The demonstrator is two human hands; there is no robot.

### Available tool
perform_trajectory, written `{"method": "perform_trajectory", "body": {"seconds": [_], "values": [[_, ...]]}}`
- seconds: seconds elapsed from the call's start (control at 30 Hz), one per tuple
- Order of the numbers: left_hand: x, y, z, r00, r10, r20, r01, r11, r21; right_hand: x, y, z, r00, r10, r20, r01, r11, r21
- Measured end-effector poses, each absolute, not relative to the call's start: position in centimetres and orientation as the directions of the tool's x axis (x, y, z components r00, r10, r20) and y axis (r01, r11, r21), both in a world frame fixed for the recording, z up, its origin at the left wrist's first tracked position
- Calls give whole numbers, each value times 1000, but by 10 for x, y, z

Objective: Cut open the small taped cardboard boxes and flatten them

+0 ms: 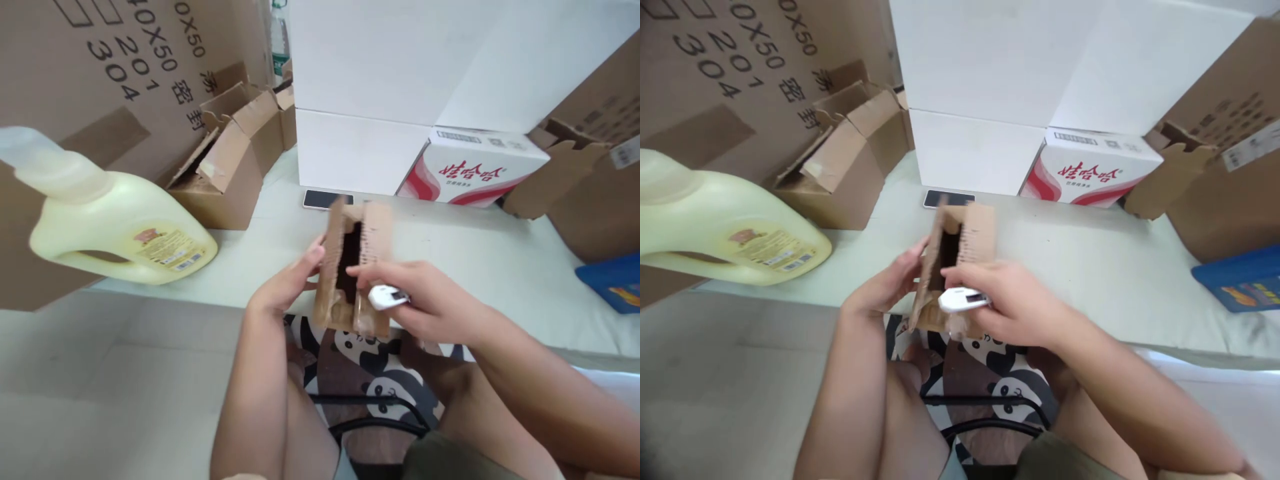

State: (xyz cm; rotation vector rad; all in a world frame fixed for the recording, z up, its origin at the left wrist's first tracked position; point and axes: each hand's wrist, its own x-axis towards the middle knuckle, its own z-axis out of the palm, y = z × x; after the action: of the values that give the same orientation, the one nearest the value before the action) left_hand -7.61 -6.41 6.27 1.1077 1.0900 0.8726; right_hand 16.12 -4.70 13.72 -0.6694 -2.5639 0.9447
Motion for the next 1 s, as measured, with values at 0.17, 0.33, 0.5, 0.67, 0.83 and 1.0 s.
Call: {"method": "perform_trajectory", "body": {"seconds": [0.17,0.33,0.5,0.67,0.83,1.0], "values": [[-54,-55,66,278,958,-64,199,8,980,155,-50,125,-889,454,-57,427,779,-459],[-52,-53,73,530,848,3,187,-121,975,161,-48,103,-853,518,60,473,816,-332],[-52,-50,71,533,846,18,239,-171,956,171,-48,101,-845,520,125,485,843,-231],[-40,-45,69,483,874,60,237,-197,951,196,-48,98,-722,533,442,397,842,-365],[-17,-40,70,402,915,40,308,-176,935,230,-48,74,-416,624,662,418,778,-470],[7,-26,59,255,953,160,306,-237,922,252,-42,31,-59,775,629,466,578,-670]]}}
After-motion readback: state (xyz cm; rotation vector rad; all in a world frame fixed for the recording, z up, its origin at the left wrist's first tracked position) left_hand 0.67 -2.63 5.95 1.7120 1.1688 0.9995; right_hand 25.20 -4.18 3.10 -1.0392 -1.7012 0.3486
